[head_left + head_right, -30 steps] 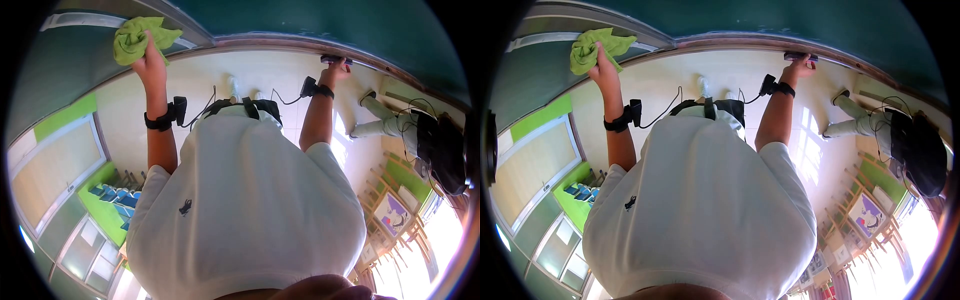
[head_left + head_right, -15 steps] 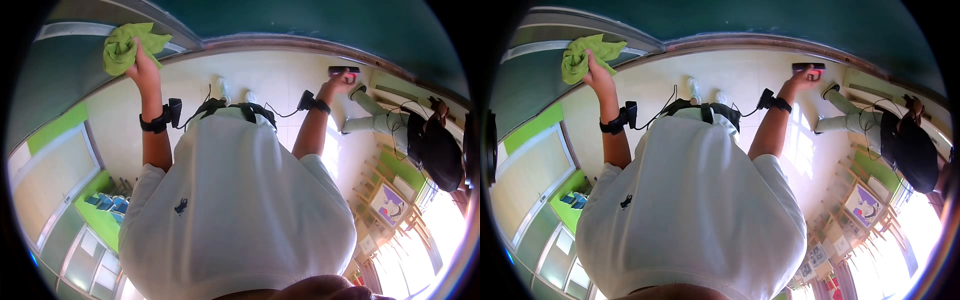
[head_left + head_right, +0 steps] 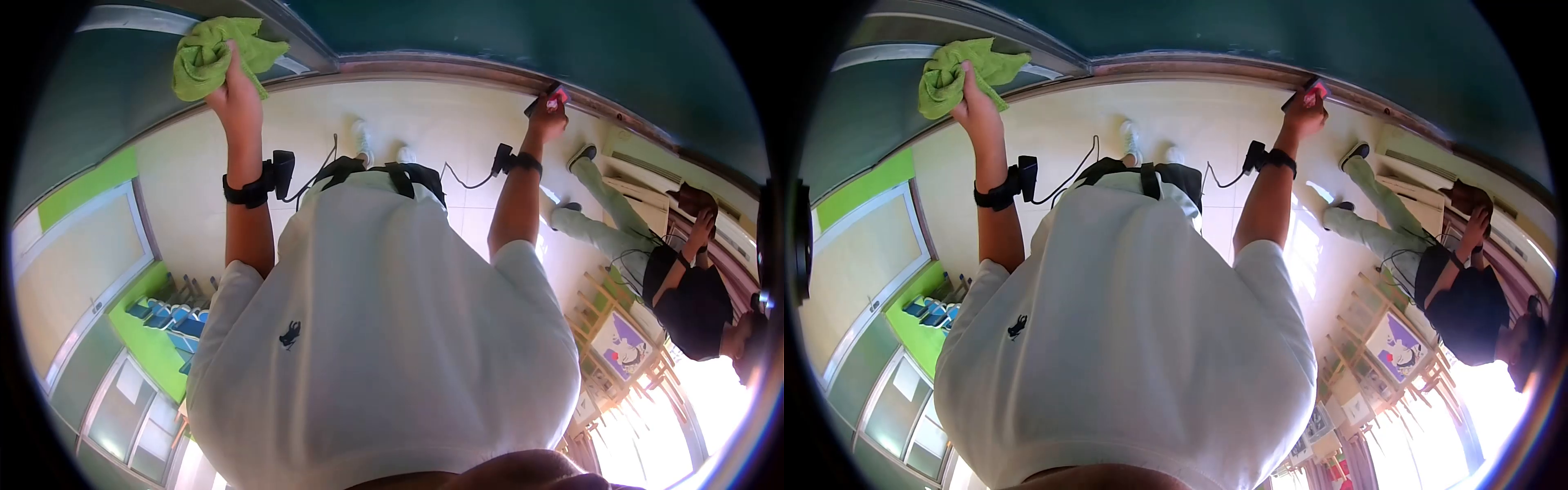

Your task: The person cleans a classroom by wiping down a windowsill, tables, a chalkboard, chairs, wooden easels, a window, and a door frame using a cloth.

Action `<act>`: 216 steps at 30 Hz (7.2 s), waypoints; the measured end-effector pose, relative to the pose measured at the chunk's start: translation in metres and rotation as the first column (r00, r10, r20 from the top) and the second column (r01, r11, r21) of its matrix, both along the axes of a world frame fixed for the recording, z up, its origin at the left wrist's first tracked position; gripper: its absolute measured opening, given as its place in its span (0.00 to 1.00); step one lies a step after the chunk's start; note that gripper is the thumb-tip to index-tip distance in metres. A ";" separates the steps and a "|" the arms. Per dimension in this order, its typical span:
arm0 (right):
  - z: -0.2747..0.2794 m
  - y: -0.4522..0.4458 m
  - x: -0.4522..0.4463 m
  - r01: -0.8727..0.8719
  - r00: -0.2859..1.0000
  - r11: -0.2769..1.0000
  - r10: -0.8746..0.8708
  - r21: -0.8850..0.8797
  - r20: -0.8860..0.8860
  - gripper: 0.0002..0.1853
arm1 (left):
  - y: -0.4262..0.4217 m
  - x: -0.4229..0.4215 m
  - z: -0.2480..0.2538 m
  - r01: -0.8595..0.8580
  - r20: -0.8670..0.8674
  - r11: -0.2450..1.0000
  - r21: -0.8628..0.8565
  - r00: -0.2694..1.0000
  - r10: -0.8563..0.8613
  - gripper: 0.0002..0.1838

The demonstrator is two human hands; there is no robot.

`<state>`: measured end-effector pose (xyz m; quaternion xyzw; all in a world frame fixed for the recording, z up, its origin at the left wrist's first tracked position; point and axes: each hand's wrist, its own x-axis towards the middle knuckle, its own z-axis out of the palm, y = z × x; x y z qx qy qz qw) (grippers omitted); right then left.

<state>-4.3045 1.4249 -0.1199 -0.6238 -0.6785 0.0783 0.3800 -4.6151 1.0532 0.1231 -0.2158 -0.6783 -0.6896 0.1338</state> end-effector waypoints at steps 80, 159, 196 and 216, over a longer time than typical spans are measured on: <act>0.064 -0.270 -0.210 -0.922 0.384 0.377 0.920 0.089 0.080 0.05 | -0.186 -0.161 0.058 -0.480 -0.508 0.877 0.017 0.751 0.421 0.28; 0.567 -0.684 -0.621 -0.334 0.789 0.335 0.611 0.881 0.067 0.26 | -0.494 -0.465 0.230 -0.577 -0.908 0.817 0.026 0.328 0.261 0.24; 0.480 -0.746 -0.674 -0.263 0.633 0.627 0.686 0.733 -0.359 0.26 | -0.757 -0.604 0.201 -0.635 -0.807 0.522 -0.570 0.311 -0.502 0.31; 0.487 -1.057 -0.907 -0.559 0.704 0.223 0.636 0.799 0.315 0.32 | -0.800 -0.640 0.268 -0.030 -0.857 0.921 -0.388 0.380 -0.349 0.28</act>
